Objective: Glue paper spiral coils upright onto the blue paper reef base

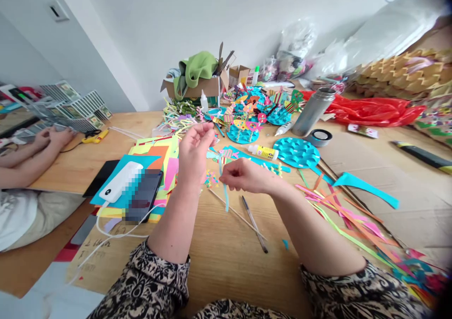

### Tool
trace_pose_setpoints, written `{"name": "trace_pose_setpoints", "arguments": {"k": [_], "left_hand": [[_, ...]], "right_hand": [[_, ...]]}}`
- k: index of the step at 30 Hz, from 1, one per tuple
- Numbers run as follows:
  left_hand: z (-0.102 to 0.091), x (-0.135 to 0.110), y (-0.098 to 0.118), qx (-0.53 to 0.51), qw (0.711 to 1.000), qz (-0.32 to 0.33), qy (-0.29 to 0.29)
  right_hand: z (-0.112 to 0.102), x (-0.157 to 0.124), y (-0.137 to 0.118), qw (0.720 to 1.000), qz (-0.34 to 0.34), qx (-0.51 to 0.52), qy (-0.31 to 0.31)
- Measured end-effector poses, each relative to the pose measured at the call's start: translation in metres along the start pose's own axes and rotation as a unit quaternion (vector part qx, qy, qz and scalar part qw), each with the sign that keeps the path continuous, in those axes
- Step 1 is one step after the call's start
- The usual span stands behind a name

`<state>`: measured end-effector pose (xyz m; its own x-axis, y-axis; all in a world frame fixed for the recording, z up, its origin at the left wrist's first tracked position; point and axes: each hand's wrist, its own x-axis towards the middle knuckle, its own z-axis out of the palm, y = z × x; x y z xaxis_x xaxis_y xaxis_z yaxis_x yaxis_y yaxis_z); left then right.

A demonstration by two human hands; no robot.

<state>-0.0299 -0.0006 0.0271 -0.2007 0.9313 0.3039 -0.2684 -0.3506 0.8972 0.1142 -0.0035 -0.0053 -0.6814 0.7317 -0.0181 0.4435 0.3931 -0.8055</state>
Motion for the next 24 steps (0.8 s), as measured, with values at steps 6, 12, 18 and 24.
{"name": "trace_pose_setpoints", "arguments": {"k": [6,12,18,24], "left_hand": [[0.000,0.000,-0.013,0.127,0.987,-0.070,-0.062],[0.001,-0.001,-0.020,0.118,0.970,-0.156,-0.147],[-0.004,0.003,-0.018,0.034,0.977,-0.172,-0.119],[-0.006,0.007,-0.017,-0.070,0.979,-0.171,-0.084]], "right_hand": [[-0.020,-0.010,-0.001,0.990,0.011,0.101,0.096],[-0.014,-0.013,-0.007,0.993,-0.017,0.005,0.117],[-0.014,-0.011,-0.006,0.989,-0.014,0.013,0.147],[-0.023,-0.013,-0.005,0.992,-0.008,0.081,0.098]]}}
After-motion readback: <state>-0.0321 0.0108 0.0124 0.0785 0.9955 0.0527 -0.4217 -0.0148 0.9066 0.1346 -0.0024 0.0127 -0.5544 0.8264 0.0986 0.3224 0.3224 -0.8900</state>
